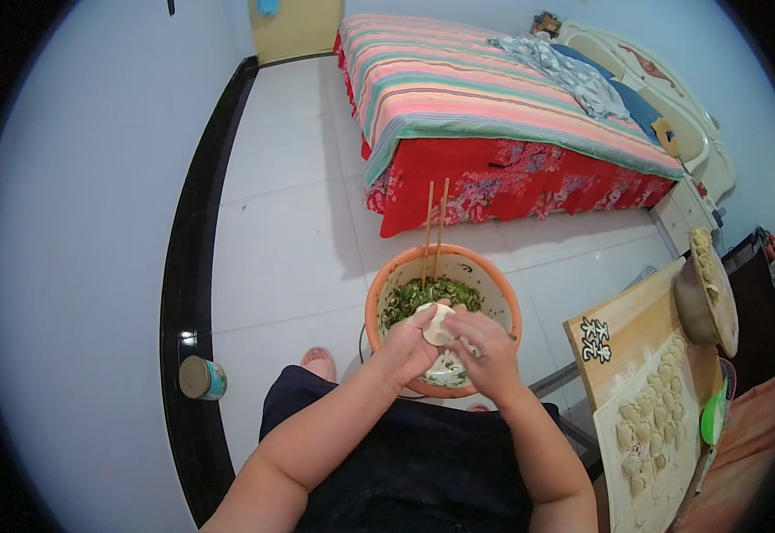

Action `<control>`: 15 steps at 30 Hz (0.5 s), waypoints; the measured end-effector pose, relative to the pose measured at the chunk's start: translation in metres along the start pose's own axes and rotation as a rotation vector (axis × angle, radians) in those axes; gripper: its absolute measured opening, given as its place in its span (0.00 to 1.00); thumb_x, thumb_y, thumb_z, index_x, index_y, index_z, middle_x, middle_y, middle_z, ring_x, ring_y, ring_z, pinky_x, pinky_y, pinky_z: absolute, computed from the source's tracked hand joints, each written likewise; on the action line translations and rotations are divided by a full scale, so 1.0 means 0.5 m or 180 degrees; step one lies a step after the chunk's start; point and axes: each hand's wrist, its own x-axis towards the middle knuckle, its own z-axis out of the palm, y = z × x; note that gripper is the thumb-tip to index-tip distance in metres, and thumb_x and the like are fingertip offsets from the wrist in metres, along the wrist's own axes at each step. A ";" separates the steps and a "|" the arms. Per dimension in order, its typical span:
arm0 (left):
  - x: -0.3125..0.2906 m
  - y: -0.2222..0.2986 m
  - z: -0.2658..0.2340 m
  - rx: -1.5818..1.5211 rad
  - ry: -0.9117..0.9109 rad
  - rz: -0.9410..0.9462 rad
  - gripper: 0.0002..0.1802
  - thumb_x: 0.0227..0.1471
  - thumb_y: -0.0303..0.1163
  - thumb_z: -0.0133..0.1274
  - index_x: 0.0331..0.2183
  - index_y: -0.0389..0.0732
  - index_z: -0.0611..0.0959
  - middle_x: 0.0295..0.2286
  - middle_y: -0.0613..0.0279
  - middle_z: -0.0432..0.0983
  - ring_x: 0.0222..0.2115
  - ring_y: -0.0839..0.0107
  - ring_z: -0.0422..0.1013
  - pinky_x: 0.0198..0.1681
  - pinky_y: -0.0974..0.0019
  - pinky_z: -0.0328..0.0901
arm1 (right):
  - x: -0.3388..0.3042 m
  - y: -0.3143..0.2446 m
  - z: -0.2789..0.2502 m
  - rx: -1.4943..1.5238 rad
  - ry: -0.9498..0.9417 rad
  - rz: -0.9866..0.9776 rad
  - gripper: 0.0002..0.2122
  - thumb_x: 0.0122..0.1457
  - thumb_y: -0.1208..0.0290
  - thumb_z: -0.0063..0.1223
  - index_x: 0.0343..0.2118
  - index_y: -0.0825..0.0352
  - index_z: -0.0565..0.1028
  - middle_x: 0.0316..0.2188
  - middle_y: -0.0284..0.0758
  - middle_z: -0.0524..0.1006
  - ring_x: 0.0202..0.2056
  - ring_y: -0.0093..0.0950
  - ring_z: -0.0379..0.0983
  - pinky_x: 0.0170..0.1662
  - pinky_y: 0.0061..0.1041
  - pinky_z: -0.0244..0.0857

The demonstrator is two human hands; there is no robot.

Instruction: The person sits on the floor and repeatedly scoops a green vegetable filling from a bowl onto round dough wrappers using a small metal spatula. They fold and pinch the edges to seal the dumplings and place the finished units onto a wooden board.

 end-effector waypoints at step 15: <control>-0.025 0.102 0.008 -0.0037 0.0709 0.0752 0.21 0.62 0.27 0.29 0.55 0.29 0.56 0.50 0.43 0.64 0.51 0.57 0.64 0.54 0.60 0.66 | -0.057 0.190 0.004 -0.2758 -0.2021 0.0486 0.12 0.49 0.74 0.51 0.38 0.66 0.76 0.27 0.33 0.77 0.37 0.35 0.72 0.44 0.36 0.62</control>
